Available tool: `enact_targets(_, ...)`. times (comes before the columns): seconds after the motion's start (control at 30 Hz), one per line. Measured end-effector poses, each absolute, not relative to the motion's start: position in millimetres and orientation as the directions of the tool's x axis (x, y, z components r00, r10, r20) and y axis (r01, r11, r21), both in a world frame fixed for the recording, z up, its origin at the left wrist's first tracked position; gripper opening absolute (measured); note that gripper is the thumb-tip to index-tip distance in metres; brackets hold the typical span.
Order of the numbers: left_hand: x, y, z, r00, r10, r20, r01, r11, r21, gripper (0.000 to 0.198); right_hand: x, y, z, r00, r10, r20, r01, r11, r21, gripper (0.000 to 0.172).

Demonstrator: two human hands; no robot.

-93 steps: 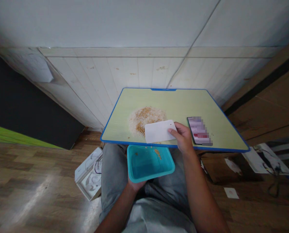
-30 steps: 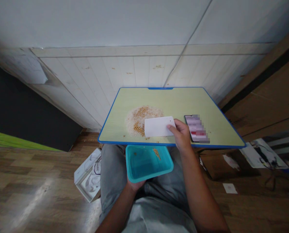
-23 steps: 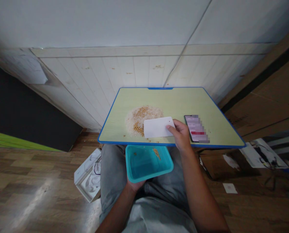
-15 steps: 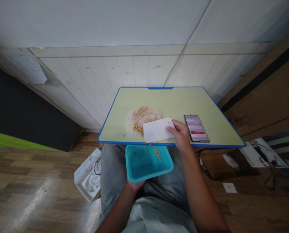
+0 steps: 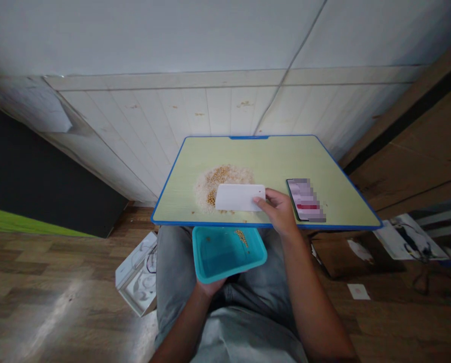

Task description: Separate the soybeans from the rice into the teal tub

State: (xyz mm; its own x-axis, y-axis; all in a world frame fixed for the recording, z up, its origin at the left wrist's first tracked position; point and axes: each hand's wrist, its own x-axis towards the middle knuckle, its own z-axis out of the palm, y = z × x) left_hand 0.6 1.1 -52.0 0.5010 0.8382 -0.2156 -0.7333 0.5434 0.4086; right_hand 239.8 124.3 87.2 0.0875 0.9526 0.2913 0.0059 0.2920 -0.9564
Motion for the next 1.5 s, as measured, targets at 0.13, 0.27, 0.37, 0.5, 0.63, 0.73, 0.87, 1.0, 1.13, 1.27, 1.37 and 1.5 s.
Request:
enact_targets(0.13, -19, 9, -55, 0.498, 0.853, -0.156, -0.782, 0.519, 0.346, 0.077, 239, 124, 87, 0.106, 0.949, 0.298, 0.02, 0.298, -0.954, 0.034)
enact_targets(0.27, -42, 15, -69, 0.487, 0.873, -0.011, -0.834, 0.469, 0.291, 0.078, 218, 116, 90, 0.185, 0.929, 0.322, 0.035, 0.321, -0.946, 0.034)
enact_targets(0.37, -51, 15, -66, 0.4, 0.905, -0.143, -0.851, 0.425, 0.307, 0.082, 189, 107, 98, 0.116, 0.912, 0.392, 0.128, 0.378, -0.917, 0.026)
enact_targets(0.5, -45, 13, -33, 0.269, 0.906, -0.327, -0.856, 0.38, 0.35, 0.073, 155, 102, 105, -0.066, 0.855, 0.514, 0.223, 0.515, -0.828, 0.025)
enact_targets(0.63, -36, 13, 1, 0.136, 0.848, -0.513, -0.844, 0.37, 0.387, 0.082, 142, 101, 103, -0.106, 0.841, 0.531, 0.266, 0.539, -0.8, 0.028)
enact_targets(0.73, -33, 14, 11, 0.125, 0.847, -0.518, -0.849, 0.361, 0.386, 0.083, 147, 98, 104, -0.103, 0.846, 0.524, 0.263, 0.531, -0.806, 0.031)
enact_targets(0.87, -29, 11, 3, 0.166, 0.853, -0.495, -0.832, 0.391, 0.394, 0.08, 172, 98, 104, 0.065, 0.866, 0.495, 0.233, 0.469, -0.852, 0.032)
enact_targets(1.0, -18, 6, -11, 0.283, 0.844, -0.455, -0.809, 0.465, 0.36, 0.078, 206, 110, 95, 0.251, 0.868, 0.428, 0.187, 0.39, -0.902, 0.029)
enact_targets(1.13, -9, 5, -11, 0.349, 0.838, -0.42, -0.764, 0.514, 0.39, 0.082, 219, 117, 92, 0.313, 0.862, 0.399, 0.156, 0.367, -0.917, 0.031)
enact_targets(1.27, -14, 9, 0, 0.235, 0.811, -0.536, -0.807, 0.47, 0.358, 0.076, 198, 112, 102, 0.176, 0.874, 0.453, 0.197, 0.419, -0.886, 0.024)
enact_targets(1.37, -27, 14, 6, 0.14, 0.823, -0.551, -0.845, 0.389, 0.366, 0.072, 172, 108, 111, 0.027, 0.858, 0.513, 0.215, 0.496, -0.841, 0.025)
enact_targets(1.5, -45, 18, 6, 0.088, 0.841, -0.534, -0.847, 0.345, 0.404, 0.075, 138, 111, 112, -0.083, 0.835, 0.545, 0.264, 0.545, -0.796, 0.024)
